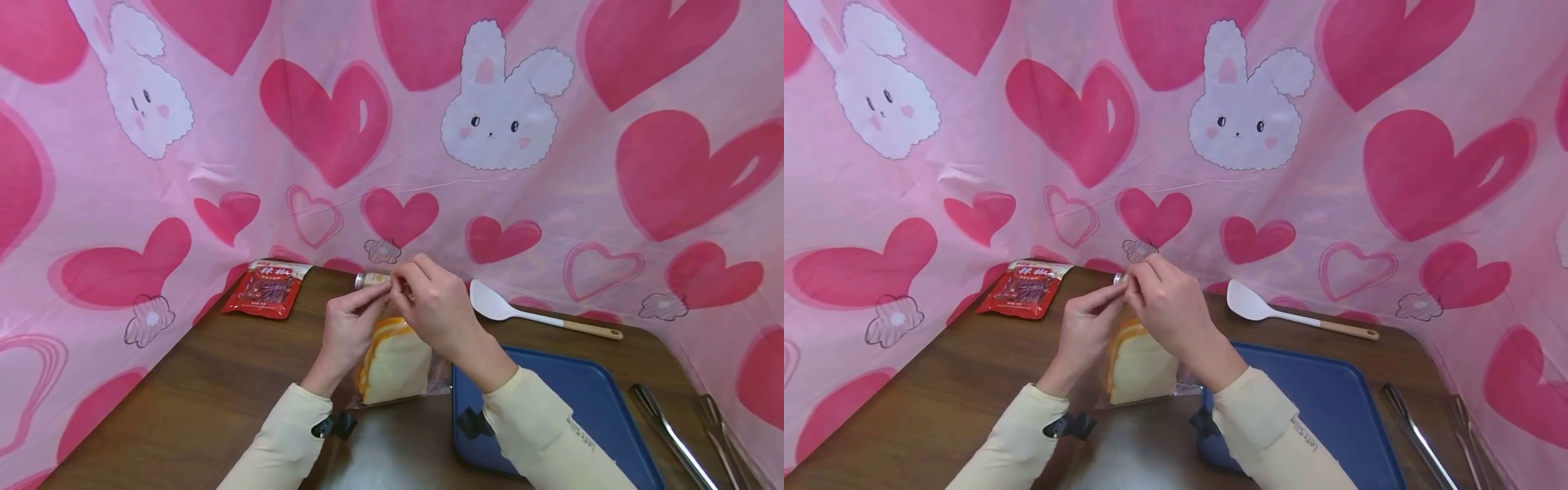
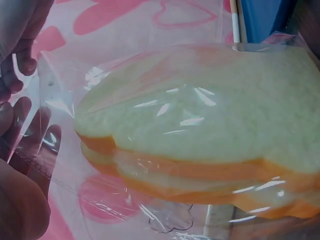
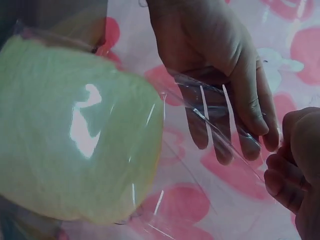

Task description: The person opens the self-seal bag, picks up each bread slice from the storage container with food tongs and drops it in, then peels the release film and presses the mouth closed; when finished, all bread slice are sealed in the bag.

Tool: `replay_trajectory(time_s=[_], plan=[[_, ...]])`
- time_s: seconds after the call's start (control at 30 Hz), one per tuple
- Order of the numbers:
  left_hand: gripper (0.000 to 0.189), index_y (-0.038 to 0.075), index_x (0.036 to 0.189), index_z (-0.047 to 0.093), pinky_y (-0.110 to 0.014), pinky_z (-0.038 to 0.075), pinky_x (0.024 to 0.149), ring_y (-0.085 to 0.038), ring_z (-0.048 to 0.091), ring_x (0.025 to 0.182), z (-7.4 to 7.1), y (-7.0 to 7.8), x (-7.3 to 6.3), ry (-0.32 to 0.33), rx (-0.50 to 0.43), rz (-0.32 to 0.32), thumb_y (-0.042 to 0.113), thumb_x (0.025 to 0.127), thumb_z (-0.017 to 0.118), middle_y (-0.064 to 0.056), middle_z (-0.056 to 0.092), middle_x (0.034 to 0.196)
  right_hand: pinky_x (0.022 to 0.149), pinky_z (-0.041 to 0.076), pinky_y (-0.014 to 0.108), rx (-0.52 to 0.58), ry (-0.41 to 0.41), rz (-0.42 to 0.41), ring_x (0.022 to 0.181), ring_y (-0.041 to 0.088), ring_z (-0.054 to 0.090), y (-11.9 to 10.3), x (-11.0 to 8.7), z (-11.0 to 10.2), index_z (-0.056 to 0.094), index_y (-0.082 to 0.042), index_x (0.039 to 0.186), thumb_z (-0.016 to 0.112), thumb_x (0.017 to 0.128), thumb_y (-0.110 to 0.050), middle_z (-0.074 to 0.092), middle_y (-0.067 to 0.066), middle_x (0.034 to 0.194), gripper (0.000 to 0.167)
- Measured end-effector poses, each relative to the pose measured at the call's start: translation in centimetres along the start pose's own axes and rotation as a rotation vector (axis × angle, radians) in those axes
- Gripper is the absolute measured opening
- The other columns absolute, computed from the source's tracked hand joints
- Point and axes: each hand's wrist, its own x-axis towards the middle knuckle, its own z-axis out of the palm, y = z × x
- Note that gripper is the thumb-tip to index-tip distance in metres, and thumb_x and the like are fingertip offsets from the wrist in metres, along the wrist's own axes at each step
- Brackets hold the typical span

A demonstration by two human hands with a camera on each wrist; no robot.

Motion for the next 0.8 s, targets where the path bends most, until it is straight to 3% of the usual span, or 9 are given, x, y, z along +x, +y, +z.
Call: replay_trajectory(time_s=[0.2,0.37,0.47,0.63,0.8], plan=[[0.029,-0.010,0.125,0.072,-0.029,0.062,0.092,-0.002,0.075,0.107,0.1,0.2,0.1,-0.010,-0.105,-0.055,-0.009,0.096,0.069,-0.027,0.074,0.124,0.064,0.062,0.029,0.270,0.090,0.206,0.071,0.019,0.067,0.2,-0.4,0.4,0.072,-0.001,0.095,0.071,0.091,0.001,0.068,0.011,0.086,0.005],[0.032,-0.007,0.129,0.071,-0.031,0.062,0.092,-0.006,0.077,0.105,0.1,0.4,0.2,0.005,-0.164,-0.123,-0.004,0.098,0.069,-0.029,0.073,0.124,0.064,0.063,0.031,0.416,0.124,0.286,0.074,0.017,0.071,0.2,-0.6,0.0,0.077,-0.001,0.100,0.071,0.091,-0.002,0.075,0.010,0.091,0.011],[0.031,-0.003,0.129,0.073,-0.030,0.063,0.090,-0.006,0.077,0.101,0.1,0.4,0.3,0.035,-0.151,-0.165,-0.001,0.098,0.071,-0.027,0.075,0.120,0.061,0.062,0.031,0.403,0.126,0.268,0.073,0.017,0.068,0.2,-0.9,-0.2,0.077,-0.001,0.108,0.076,0.088,-0.005,0.074,0.010,0.093,0.021],[0.029,-0.005,0.125,0.074,-0.031,0.064,0.088,-0.007,0.076,0.097,0.0,0.6,0.4,0.064,-0.133,-0.201,-0.003,0.096,0.072,-0.024,0.077,0.118,0.056,0.058,0.031,0.281,0.143,0.191,0.067,0.017,0.061,-0.2,-1.2,0.2,0.076,0.002,0.112,0.089,0.082,-0.008,0.068,0.013,0.090,0.034],[0.024,-0.009,0.119,0.075,-0.031,0.065,0.086,-0.006,0.076,0.093,0.1,0.5,0.3,0.083,-0.139,-0.212,-0.006,0.095,0.072,-0.027,0.076,0.116,0.058,0.058,0.029,0.237,0.180,0.172,0.065,0.019,0.063,-0.6,-1.0,1.0,0.078,0.001,0.106,0.090,0.082,-0.007,0.068,0.012,0.087,0.029]])
